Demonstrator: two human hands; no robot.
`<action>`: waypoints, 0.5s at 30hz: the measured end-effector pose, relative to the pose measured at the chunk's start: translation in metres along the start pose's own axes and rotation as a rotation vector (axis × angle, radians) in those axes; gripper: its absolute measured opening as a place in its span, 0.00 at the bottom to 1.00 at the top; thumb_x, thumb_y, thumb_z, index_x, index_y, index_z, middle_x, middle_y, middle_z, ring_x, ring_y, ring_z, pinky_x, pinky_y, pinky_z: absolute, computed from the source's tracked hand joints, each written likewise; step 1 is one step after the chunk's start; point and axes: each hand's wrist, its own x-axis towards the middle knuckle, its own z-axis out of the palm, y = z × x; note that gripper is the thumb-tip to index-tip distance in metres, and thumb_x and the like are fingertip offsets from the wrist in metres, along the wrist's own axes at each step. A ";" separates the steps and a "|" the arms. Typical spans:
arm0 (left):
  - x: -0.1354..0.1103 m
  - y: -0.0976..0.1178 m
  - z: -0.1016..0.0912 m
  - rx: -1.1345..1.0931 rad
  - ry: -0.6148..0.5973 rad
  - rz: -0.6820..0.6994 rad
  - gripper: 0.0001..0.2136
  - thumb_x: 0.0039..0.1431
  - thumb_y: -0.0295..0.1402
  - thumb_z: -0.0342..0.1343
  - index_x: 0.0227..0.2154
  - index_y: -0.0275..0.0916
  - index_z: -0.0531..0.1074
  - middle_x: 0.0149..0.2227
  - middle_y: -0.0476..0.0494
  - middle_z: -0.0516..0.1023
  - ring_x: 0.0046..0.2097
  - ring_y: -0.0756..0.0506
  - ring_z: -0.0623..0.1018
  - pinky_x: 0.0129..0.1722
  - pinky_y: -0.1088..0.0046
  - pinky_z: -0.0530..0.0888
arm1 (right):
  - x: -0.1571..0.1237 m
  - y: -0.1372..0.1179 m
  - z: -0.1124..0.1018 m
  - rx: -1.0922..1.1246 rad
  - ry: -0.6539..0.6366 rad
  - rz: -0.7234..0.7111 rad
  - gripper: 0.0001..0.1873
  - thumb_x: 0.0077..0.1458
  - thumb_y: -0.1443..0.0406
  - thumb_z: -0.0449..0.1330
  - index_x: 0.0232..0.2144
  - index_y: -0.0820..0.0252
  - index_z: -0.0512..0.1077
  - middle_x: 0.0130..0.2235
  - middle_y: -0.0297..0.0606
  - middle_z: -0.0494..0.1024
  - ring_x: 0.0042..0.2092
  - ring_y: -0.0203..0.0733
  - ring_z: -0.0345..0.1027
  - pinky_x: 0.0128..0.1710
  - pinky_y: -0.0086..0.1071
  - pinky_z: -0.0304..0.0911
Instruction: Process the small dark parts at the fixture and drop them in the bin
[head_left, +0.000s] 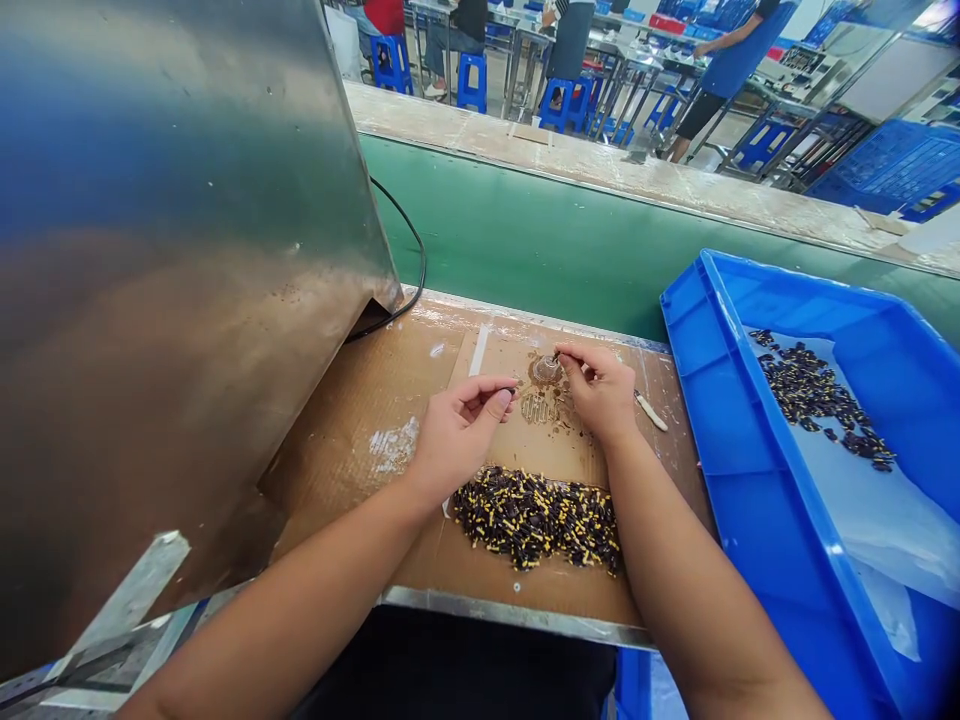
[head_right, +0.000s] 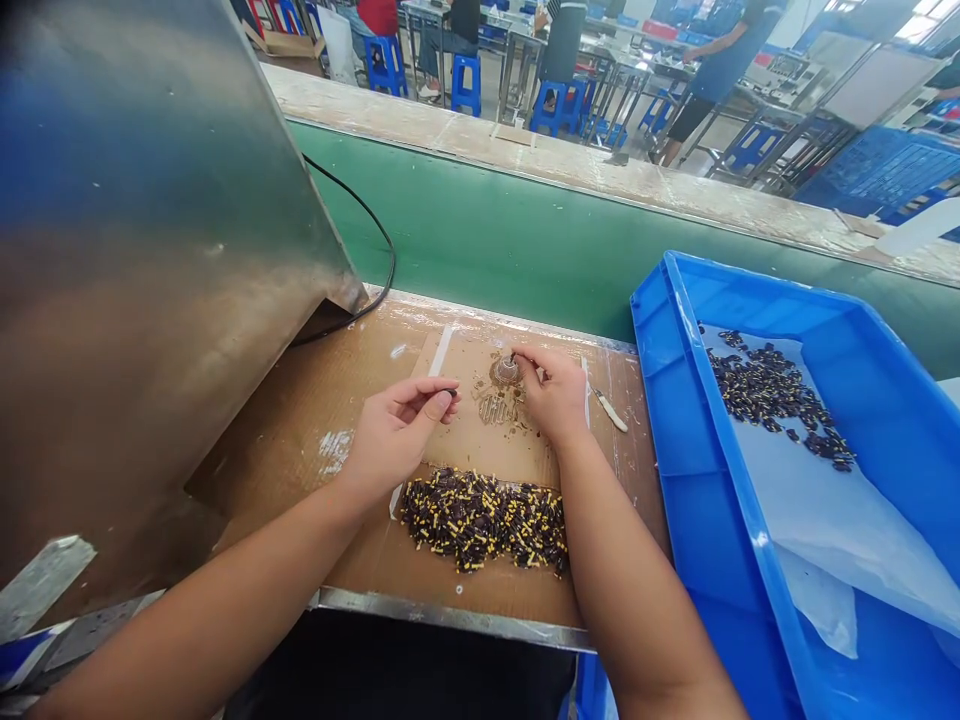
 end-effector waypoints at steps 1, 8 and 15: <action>0.000 0.000 0.000 0.003 0.001 0.006 0.07 0.61 0.33 0.64 0.41 0.40 0.83 0.36 0.41 0.84 0.36 0.49 0.81 0.39 0.74 0.79 | 0.000 0.000 0.000 -0.005 -0.004 -0.003 0.10 0.64 0.64 0.62 0.43 0.52 0.82 0.39 0.36 0.84 0.33 0.41 0.69 0.37 0.37 0.64; -0.001 0.001 -0.001 0.033 -0.001 0.020 0.07 0.62 0.33 0.63 0.42 0.41 0.83 0.37 0.41 0.84 0.37 0.48 0.81 0.39 0.73 0.78 | 0.001 -0.004 -0.001 -0.004 0.021 -0.010 0.10 0.65 0.63 0.61 0.43 0.53 0.82 0.39 0.36 0.84 0.33 0.40 0.71 0.36 0.36 0.65; 0.002 0.002 -0.006 0.127 0.048 0.025 0.12 0.64 0.37 0.61 0.48 0.43 0.82 0.40 0.41 0.82 0.36 0.48 0.77 0.39 0.70 0.76 | -0.001 -0.036 -0.019 -0.093 0.480 -0.140 0.10 0.66 0.64 0.61 0.47 0.51 0.80 0.45 0.39 0.84 0.39 0.43 0.75 0.37 0.38 0.70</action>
